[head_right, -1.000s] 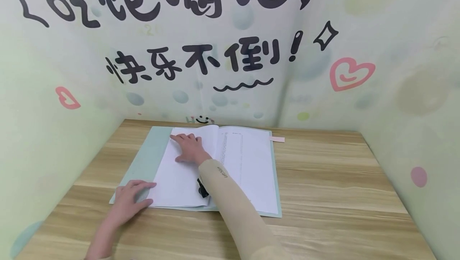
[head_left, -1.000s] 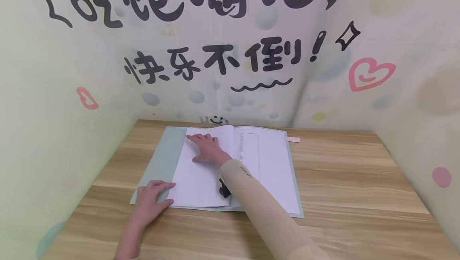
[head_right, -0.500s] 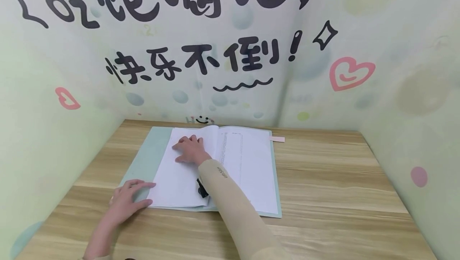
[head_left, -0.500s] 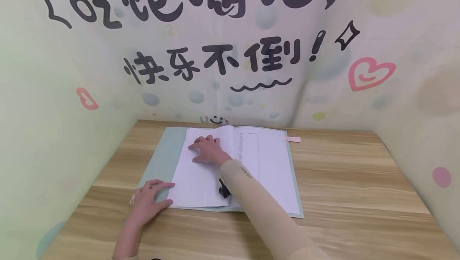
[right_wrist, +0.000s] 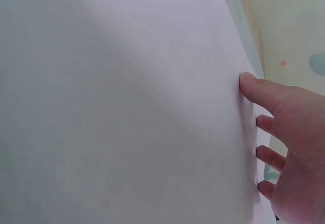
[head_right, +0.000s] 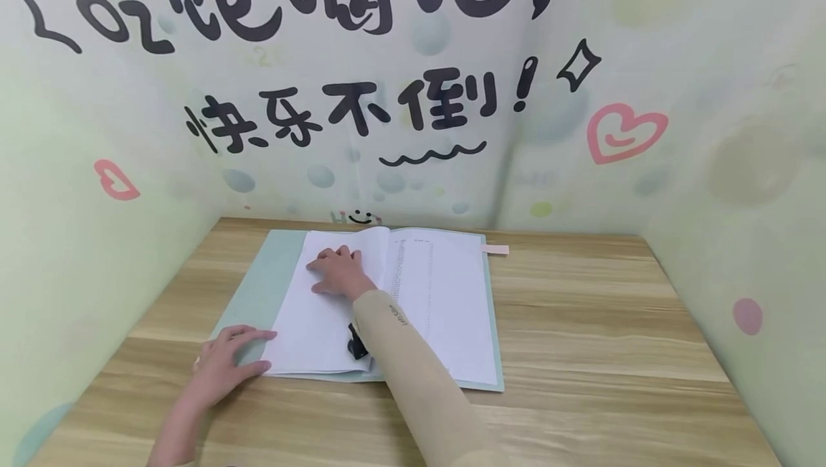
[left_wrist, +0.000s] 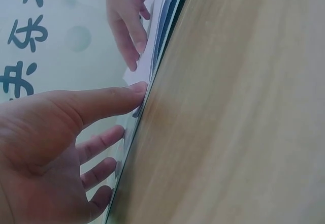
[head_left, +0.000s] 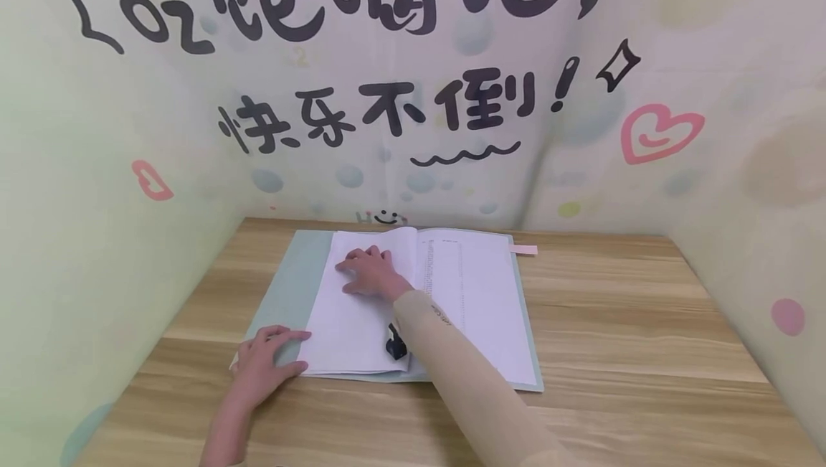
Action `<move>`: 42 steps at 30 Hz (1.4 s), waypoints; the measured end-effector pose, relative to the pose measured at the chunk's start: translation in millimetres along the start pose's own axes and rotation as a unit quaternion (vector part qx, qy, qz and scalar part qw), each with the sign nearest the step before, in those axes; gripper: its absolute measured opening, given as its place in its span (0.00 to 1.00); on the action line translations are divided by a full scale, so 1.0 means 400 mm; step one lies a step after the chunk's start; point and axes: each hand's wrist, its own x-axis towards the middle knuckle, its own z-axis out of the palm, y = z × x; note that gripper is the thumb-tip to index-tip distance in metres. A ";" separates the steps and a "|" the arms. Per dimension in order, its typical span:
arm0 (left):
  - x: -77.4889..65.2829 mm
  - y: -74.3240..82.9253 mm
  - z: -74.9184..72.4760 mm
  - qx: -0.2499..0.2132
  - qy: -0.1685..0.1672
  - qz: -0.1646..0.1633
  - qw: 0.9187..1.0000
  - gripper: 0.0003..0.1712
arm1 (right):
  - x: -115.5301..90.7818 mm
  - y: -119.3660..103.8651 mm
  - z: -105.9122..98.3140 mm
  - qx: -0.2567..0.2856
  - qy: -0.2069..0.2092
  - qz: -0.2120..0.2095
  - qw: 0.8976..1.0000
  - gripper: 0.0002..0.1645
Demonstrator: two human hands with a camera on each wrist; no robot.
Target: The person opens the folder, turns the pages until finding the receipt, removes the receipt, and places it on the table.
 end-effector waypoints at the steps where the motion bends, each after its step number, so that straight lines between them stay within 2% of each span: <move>1: 0.000 0.000 0.000 -0.003 -0.001 0.001 1.000 0.26 | -0.002 0.000 -0.002 -0.005 -0.002 -0.001 1.000 0.32; 8: 0.001 0.001 -0.001 -0.010 -0.004 0.004 1.000 0.27 | -0.020 0.019 -0.060 -0.010 0.007 -0.019 1.000 0.34; 15: 0.005 0.003 -0.004 0.008 0.000 -0.002 1.000 0.28 | -0.061 0.084 -0.145 0.025 0.075 -0.044 0.996 0.34; 21: 0.010 -0.003 -0.002 0.016 0.005 0.005 1.000 0.28 | -0.106 0.149 -0.187 0.053 0.119 -0.024 0.991 0.34; 28: 0.011 0.002 -0.005 0.001 0.002 0.009 1.000 0.28 | -0.147 0.222 -0.197 0.055 0.166 -0.001 0.985 0.34; 36: 0.013 -0.006 -0.002 -0.017 -0.002 0.008 1.000 0.29 | -0.185 0.307 -0.178 0.063 0.178 0.023 0.982 0.34; 42: 0.014 -0.008 0.000 -0.025 0.013 0.033 0.999 0.27 | -0.217 0.368 -0.176 0.064 0.190 0.041 0.979 0.34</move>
